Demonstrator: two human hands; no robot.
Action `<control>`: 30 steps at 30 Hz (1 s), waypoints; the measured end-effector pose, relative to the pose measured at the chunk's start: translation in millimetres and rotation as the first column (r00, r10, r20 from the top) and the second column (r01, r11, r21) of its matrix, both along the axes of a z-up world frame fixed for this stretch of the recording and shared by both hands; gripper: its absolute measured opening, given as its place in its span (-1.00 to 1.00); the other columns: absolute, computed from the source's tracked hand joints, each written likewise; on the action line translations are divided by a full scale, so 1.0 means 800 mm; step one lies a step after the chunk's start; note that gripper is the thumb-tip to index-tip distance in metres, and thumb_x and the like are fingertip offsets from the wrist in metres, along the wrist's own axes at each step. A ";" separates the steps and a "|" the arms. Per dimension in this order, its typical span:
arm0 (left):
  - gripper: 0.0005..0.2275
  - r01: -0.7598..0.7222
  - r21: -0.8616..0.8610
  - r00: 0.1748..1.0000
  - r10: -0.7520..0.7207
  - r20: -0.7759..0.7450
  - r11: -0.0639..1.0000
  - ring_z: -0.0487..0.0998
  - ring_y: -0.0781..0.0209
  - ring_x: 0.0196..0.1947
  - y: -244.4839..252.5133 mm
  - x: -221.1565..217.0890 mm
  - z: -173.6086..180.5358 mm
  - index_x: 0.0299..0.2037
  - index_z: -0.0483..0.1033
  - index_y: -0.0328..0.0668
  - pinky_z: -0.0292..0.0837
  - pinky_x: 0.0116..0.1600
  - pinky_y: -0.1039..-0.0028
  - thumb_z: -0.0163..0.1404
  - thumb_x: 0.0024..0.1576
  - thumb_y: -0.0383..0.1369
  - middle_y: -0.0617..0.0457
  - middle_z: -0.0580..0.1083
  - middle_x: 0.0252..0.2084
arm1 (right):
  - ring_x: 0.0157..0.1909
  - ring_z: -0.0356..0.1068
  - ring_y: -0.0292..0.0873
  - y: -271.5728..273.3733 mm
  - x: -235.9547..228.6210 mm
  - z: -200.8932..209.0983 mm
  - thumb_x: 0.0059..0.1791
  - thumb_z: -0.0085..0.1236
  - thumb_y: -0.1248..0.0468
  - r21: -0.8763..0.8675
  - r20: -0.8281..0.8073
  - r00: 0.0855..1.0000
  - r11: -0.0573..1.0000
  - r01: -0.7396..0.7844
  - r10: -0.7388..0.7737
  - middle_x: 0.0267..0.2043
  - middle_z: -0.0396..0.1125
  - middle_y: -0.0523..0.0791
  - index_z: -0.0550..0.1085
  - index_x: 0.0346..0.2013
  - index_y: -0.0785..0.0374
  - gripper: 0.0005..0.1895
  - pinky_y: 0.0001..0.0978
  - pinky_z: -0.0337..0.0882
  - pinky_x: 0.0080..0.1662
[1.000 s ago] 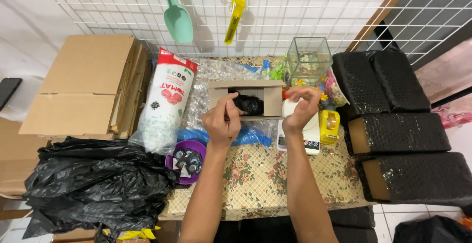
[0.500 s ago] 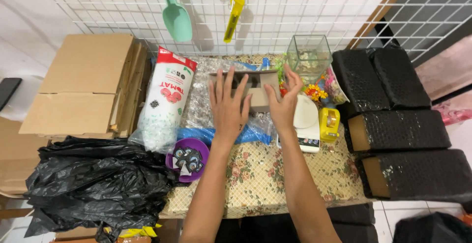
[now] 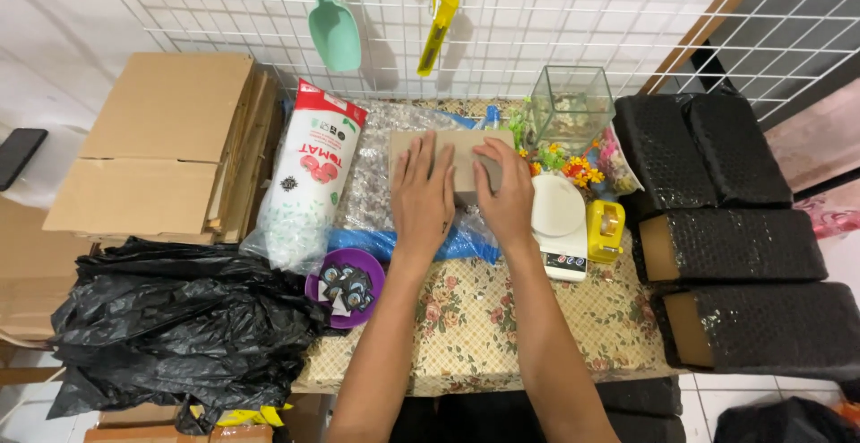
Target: A person assembles a small cardboard box, places a bagged item inside, and seals it with tape.
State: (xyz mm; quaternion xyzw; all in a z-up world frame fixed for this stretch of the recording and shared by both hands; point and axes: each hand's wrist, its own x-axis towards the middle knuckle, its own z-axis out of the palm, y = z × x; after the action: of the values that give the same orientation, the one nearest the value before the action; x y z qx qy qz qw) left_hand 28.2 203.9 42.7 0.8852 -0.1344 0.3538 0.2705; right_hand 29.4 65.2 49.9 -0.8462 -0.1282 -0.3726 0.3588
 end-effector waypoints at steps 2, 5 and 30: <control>-0.72 -0.004 0.018 0.999 0.004 -0.034 1.000 0.29 -0.04 0.40 -0.001 -0.003 0.004 0.20 0.48 -0.02 -0.05 0.50 0.20 -0.16 0.35 -0.28 -0.11 0.37 0.32 | 0.10 0.44 -0.07 -0.001 0.001 -0.005 0.04 0.21 0.34 0.005 0.013 1.000 1.000 0.011 -0.011 -0.05 0.49 -0.18 0.41 0.14 0.22 -0.63 -0.21 0.34 0.22; -0.75 0.016 0.005 0.996 -0.015 -0.089 1.000 0.30 -0.09 0.39 0.001 -0.002 0.010 0.10 0.49 -0.05 -0.04 0.48 0.18 -0.14 0.31 -0.25 -0.18 0.38 0.32 | 0.07 0.45 -0.08 -0.001 0.004 -0.007 0.03 0.24 0.32 0.014 0.022 1.000 1.000 0.013 -0.014 -0.07 0.51 -0.19 0.44 0.11 0.19 -0.65 -0.23 0.36 0.19; -0.84 -0.007 -0.168 0.991 0.029 0.131 0.986 0.59 0.05 0.10 -0.008 0.013 -0.012 -0.10 0.54 -0.06 0.39 0.23 0.30 -0.02 0.24 -0.24 -0.06 0.61 -0.01 | -0.28 0.45 0.14 -0.020 0.043 0.067 0.14 -0.10 0.29 -0.052 -0.655 0.690 0.892 -0.448 0.308 -0.48 0.43 0.01 0.37 -0.22 0.17 -0.92 0.04 0.38 -0.11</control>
State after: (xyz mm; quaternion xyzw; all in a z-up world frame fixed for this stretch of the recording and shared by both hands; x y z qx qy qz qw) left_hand 38.6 197.1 33.4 0.8351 -0.1139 0.4242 0.3311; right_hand 63.7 48.9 103.6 -0.9084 -0.2110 0.0308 0.3595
